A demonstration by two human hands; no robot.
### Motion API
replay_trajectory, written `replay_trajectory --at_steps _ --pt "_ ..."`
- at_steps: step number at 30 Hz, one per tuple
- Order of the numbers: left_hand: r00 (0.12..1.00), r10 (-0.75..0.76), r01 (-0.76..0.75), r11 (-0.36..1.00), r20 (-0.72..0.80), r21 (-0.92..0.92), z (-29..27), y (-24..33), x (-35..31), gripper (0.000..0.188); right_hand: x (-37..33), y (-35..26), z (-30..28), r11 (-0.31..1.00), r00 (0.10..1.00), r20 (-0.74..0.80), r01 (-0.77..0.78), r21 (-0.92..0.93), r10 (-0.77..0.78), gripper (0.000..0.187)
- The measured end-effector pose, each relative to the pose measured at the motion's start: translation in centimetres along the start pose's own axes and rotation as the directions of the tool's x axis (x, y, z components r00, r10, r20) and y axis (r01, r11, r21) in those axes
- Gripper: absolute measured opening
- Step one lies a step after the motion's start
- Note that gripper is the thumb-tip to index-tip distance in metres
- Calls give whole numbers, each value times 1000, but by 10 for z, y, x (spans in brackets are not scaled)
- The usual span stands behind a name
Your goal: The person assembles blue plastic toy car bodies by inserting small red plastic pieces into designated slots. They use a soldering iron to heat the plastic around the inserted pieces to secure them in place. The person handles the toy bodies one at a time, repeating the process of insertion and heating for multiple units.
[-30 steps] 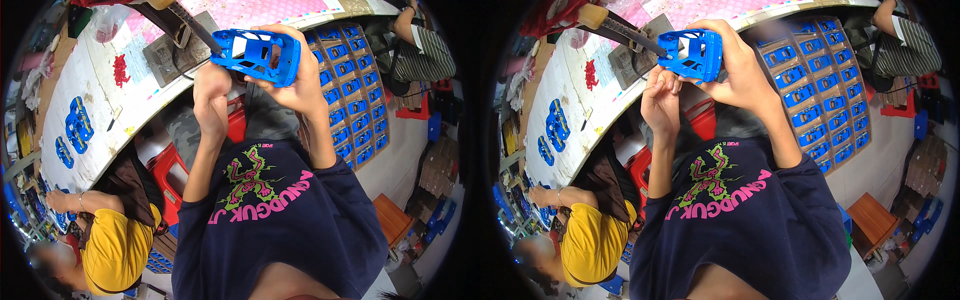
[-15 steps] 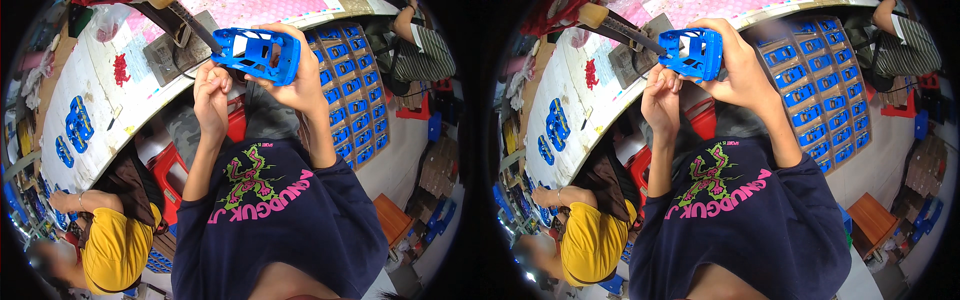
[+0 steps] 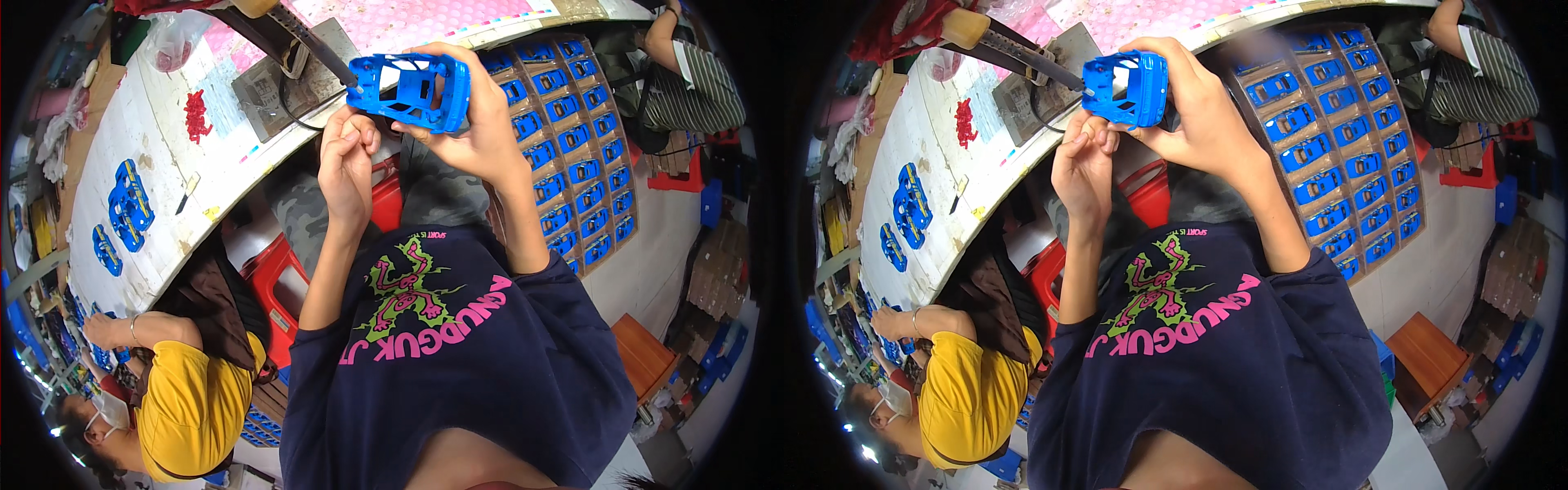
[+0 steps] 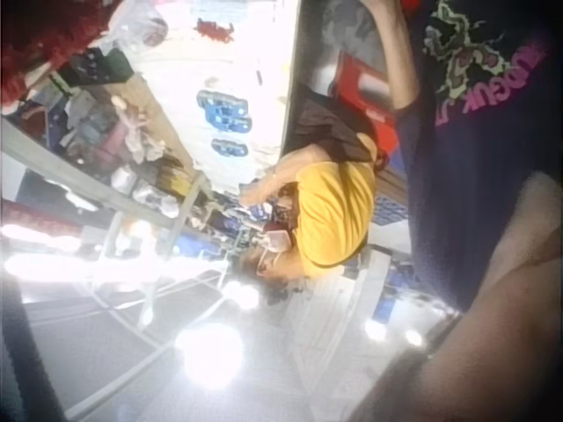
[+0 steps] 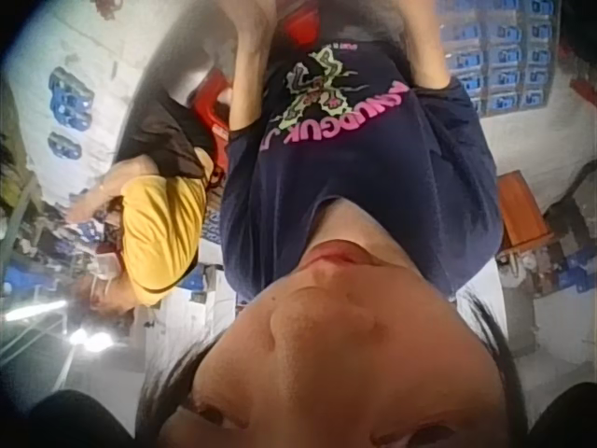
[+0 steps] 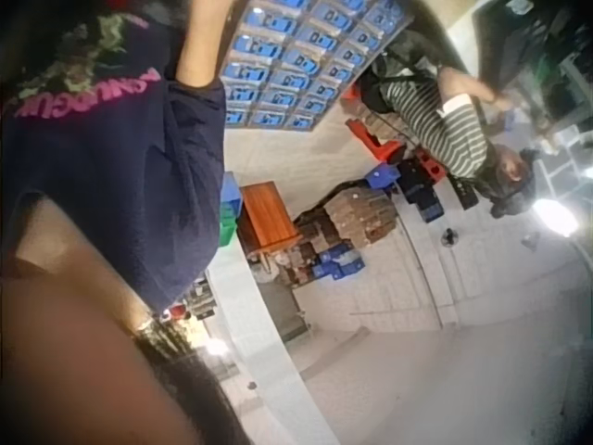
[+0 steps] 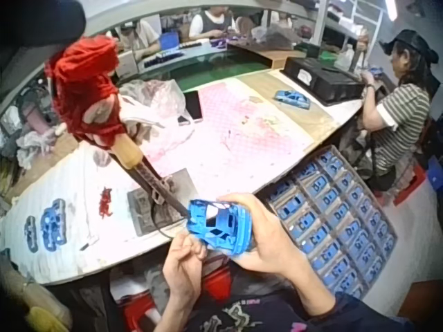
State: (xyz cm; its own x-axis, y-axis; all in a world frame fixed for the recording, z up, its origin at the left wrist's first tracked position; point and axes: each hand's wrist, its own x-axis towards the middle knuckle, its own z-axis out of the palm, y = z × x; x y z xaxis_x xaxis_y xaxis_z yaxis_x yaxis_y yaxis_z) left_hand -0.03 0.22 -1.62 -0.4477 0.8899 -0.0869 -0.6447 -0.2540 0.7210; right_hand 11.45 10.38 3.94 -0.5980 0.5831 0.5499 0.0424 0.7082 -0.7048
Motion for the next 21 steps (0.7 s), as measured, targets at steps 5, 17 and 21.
replay_trajectory --at_steps 5,17,21 --pt "989 -130 137 984 -66 114 -2 -14 -21 37 -30 6 -4 990 988 65 -142 -25 143 60" --pt "981 -145 159 981 -128 107 3 -9 -79 30 -86 -39 -5 996 997 80 -29 87 22 65" --pt "988 22 10 980 -156 201 -4 -1 -93 25 -89 -50 11 984 1000 -4 25 177 -25 64"
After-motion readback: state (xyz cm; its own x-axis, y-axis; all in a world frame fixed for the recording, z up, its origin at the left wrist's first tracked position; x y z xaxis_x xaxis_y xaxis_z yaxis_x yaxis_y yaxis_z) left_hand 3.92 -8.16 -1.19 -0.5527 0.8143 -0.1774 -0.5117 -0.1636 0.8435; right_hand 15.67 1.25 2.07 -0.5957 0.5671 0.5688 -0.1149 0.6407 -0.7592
